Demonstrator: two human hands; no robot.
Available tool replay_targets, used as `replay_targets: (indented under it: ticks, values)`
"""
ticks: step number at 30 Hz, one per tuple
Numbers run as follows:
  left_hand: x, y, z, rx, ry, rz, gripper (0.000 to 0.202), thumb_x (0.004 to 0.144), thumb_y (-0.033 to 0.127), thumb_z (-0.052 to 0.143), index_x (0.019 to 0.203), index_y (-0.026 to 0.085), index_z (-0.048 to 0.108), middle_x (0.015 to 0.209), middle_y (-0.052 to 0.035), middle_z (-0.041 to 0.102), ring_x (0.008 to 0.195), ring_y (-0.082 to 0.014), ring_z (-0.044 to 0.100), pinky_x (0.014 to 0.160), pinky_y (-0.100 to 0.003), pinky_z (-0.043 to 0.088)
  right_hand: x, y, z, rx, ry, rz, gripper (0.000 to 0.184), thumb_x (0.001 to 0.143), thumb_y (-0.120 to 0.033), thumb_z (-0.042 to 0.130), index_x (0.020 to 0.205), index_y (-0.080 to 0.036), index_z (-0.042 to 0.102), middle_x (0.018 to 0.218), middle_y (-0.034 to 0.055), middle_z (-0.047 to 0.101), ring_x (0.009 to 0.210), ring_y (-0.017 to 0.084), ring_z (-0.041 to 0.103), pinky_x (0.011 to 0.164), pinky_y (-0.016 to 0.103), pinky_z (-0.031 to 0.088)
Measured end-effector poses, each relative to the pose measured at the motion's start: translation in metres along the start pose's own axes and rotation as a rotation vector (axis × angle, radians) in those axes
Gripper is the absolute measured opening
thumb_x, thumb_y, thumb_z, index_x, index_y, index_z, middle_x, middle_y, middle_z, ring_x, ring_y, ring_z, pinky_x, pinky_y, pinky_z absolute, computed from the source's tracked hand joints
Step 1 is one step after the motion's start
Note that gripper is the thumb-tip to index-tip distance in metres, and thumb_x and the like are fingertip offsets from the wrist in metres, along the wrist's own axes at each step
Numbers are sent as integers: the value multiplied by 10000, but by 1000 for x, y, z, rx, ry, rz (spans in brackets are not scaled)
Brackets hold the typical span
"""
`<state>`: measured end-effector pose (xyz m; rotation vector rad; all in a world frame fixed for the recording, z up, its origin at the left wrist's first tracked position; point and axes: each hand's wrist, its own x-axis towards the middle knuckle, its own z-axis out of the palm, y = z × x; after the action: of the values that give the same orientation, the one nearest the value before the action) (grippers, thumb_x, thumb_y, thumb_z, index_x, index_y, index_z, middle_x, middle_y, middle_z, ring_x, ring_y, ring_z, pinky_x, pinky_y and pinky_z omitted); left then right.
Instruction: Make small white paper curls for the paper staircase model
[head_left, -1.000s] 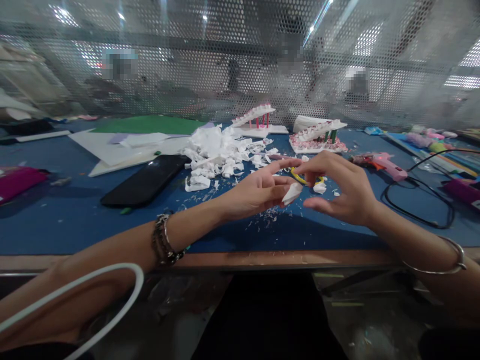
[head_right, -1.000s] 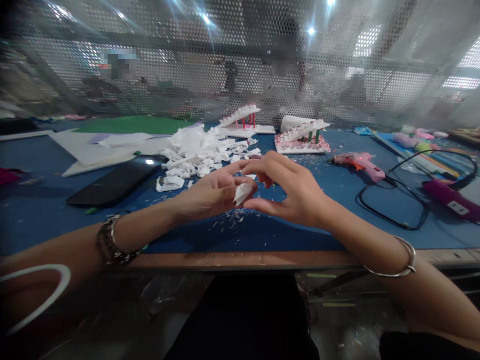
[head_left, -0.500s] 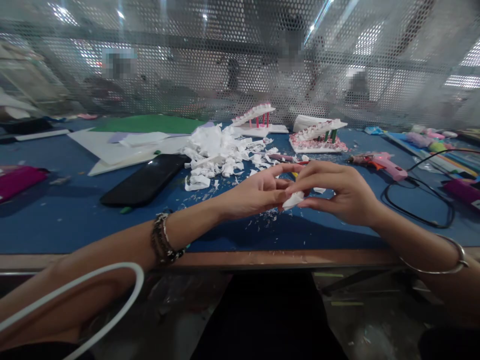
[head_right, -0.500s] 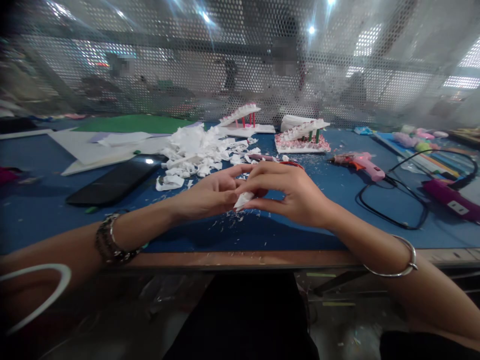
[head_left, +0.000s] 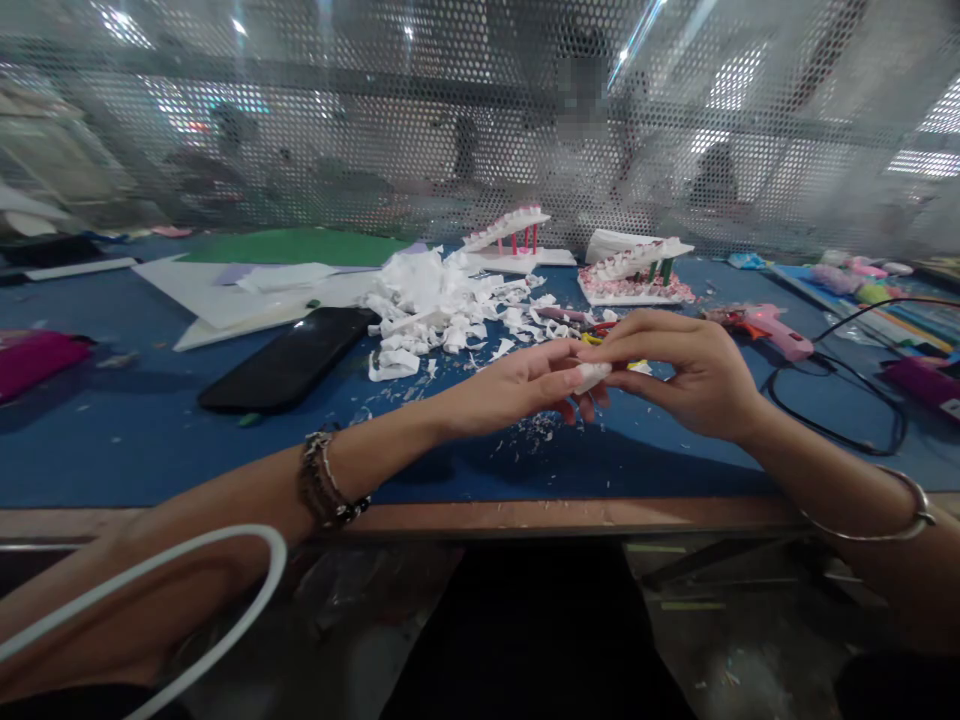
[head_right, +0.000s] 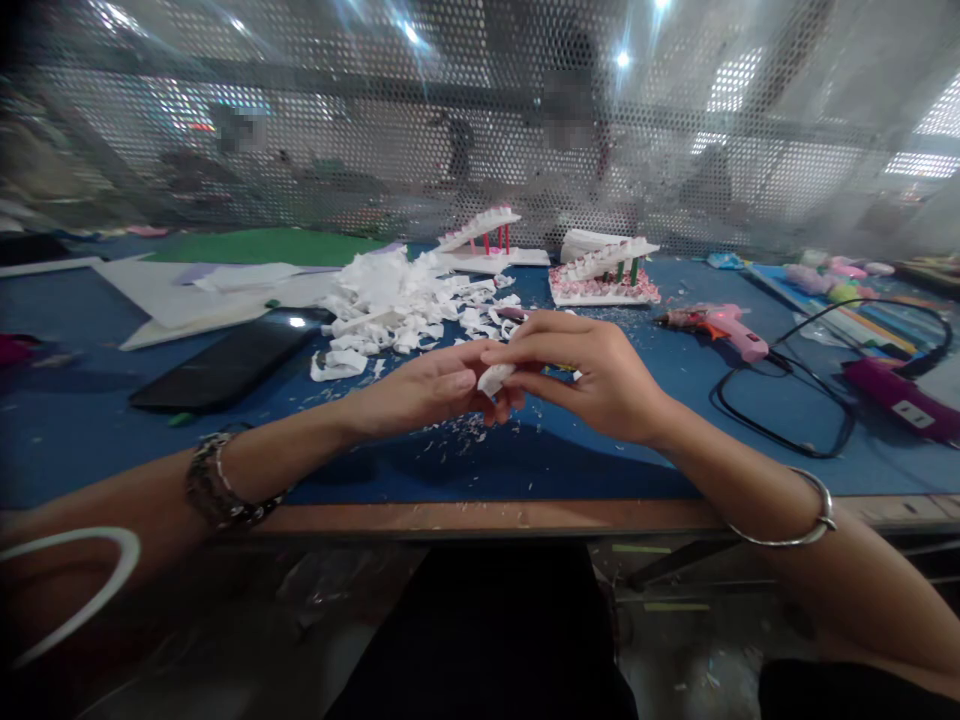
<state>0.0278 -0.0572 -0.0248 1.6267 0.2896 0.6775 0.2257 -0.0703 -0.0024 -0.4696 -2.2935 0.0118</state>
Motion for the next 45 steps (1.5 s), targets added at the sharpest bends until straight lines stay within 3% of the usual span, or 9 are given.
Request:
replay_targets:
  ticks: [6,9,14,20,27,33,36,42,45]
  values:
    - [-3,5,2,442,-3,112,225,885,348,424,933,136,483,801,-37,566,707,-101,551,676,-220,437,0,-1,2,-32,41,-29,192,807,-199,572,982,-225,646,854,10,633,792,88,585,723,223,483]
    - [-3,4,2,558,-26,139,263,911,350,349,884,131,493,762,-36,566,653,-91,543,647,-215,436,0,-3,2,-43,46,-18,171,812,-210,564,958,-228,652,848,8,632,788,92,585,723,231,486]
    - [-4,4,5,435,-81,99,317,910,404,316,943,121,456,731,-40,547,629,-106,535,589,-225,460,1,-4,3,-29,44,-26,176,801,-202,580,961,-218,653,825,6,629,765,84,581,728,228,489]
    - [-5,14,9,453,-107,-3,361,931,366,252,739,140,458,601,-7,507,568,-94,489,610,-230,435,1,-4,3,-4,47,-28,217,811,-182,561,1002,-234,650,844,4,631,771,81,585,729,234,495]
    - [-6,11,8,194,-124,-72,321,934,359,250,809,150,458,600,11,471,533,-93,453,555,-228,423,0,-3,2,-12,41,-17,243,838,-170,515,1034,-240,643,867,13,635,789,89,588,716,233,491]
    - [-7,9,7,155,-106,-50,319,919,416,288,829,155,449,591,19,456,523,-90,433,530,-225,401,1,-3,4,-24,57,88,242,869,-125,435,998,-187,630,814,16,618,728,75,566,671,216,464]
    - [-7,8,7,176,-101,-19,273,922,390,293,880,158,430,600,25,463,531,-85,437,549,-220,400,2,-4,5,14,96,161,243,882,-117,396,962,-174,618,698,-15,576,611,50,529,600,181,441]
    - [-7,8,8,353,-44,56,212,910,335,338,807,162,406,652,13,481,548,-75,459,534,-202,388,-1,13,1,-57,181,284,172,879,-161,417,895,-159,588,566,-49,533,457,37,438,476,172,357]
    - [-7,6,7,513,-42,106,219,906,327,335,809,155,430,665,11,489,548,-70,465,543,-200,396,-3,29,-3,-179,118,286,145,868,-160,414,866,-151,559,525,-50,525,452,55,446,502,191,353]
